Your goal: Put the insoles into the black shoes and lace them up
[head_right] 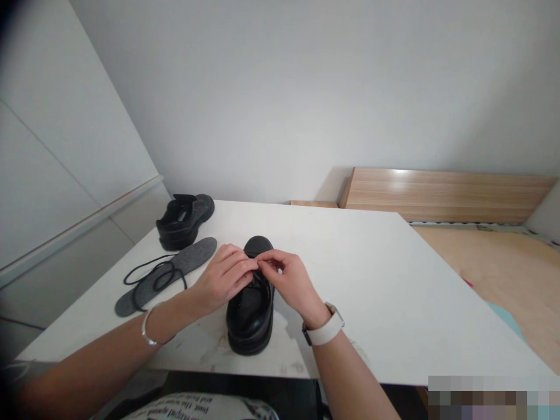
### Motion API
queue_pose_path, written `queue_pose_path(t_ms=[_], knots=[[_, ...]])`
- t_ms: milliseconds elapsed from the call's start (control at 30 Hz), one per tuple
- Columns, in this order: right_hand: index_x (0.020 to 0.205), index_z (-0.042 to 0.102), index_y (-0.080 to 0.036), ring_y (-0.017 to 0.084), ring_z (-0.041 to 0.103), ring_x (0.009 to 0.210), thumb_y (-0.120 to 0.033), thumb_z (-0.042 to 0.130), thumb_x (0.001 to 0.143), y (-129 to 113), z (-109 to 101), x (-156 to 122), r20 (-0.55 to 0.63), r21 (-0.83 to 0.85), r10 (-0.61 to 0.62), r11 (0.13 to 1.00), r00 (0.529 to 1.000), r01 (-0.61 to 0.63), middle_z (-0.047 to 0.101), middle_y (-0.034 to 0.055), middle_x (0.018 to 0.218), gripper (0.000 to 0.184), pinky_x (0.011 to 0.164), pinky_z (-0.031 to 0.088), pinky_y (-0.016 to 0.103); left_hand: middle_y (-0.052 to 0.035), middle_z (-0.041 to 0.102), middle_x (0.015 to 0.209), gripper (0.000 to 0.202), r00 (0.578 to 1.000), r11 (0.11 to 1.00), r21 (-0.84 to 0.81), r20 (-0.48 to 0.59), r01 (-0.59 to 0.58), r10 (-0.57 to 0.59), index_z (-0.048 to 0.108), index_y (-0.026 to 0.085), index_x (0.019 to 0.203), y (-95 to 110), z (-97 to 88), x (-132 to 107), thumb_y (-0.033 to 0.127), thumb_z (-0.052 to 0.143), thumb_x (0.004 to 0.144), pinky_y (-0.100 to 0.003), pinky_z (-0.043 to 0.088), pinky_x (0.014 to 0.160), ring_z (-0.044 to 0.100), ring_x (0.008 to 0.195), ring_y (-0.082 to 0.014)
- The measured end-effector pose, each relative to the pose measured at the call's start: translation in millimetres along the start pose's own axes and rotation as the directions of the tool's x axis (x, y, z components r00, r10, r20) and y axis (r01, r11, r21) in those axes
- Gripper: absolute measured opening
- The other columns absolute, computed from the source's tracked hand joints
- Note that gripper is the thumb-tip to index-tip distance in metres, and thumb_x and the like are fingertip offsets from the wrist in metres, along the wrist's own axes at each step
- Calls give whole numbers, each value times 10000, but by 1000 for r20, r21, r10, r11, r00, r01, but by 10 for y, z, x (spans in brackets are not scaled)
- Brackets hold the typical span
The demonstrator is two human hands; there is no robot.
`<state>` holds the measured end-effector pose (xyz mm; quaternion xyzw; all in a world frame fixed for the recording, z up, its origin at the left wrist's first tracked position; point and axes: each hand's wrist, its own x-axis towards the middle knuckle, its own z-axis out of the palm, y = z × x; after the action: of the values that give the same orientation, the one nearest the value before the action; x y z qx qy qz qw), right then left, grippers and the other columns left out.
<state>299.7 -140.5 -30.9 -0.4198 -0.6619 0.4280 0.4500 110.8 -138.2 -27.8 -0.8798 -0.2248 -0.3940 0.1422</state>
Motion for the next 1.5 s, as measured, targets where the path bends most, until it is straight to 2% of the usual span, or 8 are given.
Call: queue_pose_path(t_ms=[300,567,800,900,1033,1133,1267,1500], knots=[[844,662,-171,122,496,662,-278,601,799,-23,-2,38,93,-45,11,999,996,-7,581,-16,706,131,628,394,261,-48,704,896,86,995,990,-125,-69,67,-76,644,169,945,-42,-37,-67,86,630,932,-340,470,756,544,834,-183],[718,553,-192,118,451,639,-138,541,694,-25,95,20,-129,-349,-111,935,986,59,513,-33,672,60,613,352,259,-57,711,880,236,992,939,-326,-18,113,-125,652,176,908,42,-103,-170,-14,513,908,-334,519,770,569,860,-187],[915,657,-190,124,491,650,-217,587,875,-10,-44,-127,-170,-384,-161,919,972,85,611,1,789,85,639,408,261,-48,722,962,147,964,924,-275,44,264,-262,647,194,1070,-1,-265,-224,128,624,941,-325,525,853,618,921,-185],[1037,660,-217,109,497,614,-334,558,968,-184,-94,-370,-147,-386,-169,917,975,101,645,9,879,170,608,419,253,-83,685,1043,184,923,917,-109,29,383,-383,602,174,1154,-221,-469,-287,213,586,976,-358,516,905,626,989,-211],[1128,651,-259,168,654,786,-494,635,921,-405,57,-743,267,-478,-35,863,963,164,673,26,1026,313,673,481,279,-157,628,1210,266,845,816,309,62,489,-531,584,135,1206,-773,-747,-447,251,484,989,-482,453,1021,567,1165,-311],[1090,660,-247,245,689,794,-504,816,748,-428,233,-883,300,-710,125,691,946,134,644,57,1093,455,628,478,323,-214,602,1259,397,717,644,593,154,483,-680,580,92,1256,-1212,-851,-621,315,544,930,-555,454,978,529,1211,-412],[886,637,-234,186,656,756,-184,690,866,-374,250,-895,249,-718,124,689,960,97,602,22,1021,76,626,452,295,-215,647,1197,456,522,598,670,352,439,-777,639,101,1190,-1624,-851,-843,429,583,878,-552,469,940,573,1153,-426],[814,614,-202,149,587,790,-210,558,939,-138,-346,-979,-36,-541,-19,841,999,-3,542,56,1001,137,614,476,252,-135,704,1091,345,601,687,565,374,457,-707,704,179,983,-1871,-854,-984,449,504,906,-475,451,1004,610,1099,-334]])
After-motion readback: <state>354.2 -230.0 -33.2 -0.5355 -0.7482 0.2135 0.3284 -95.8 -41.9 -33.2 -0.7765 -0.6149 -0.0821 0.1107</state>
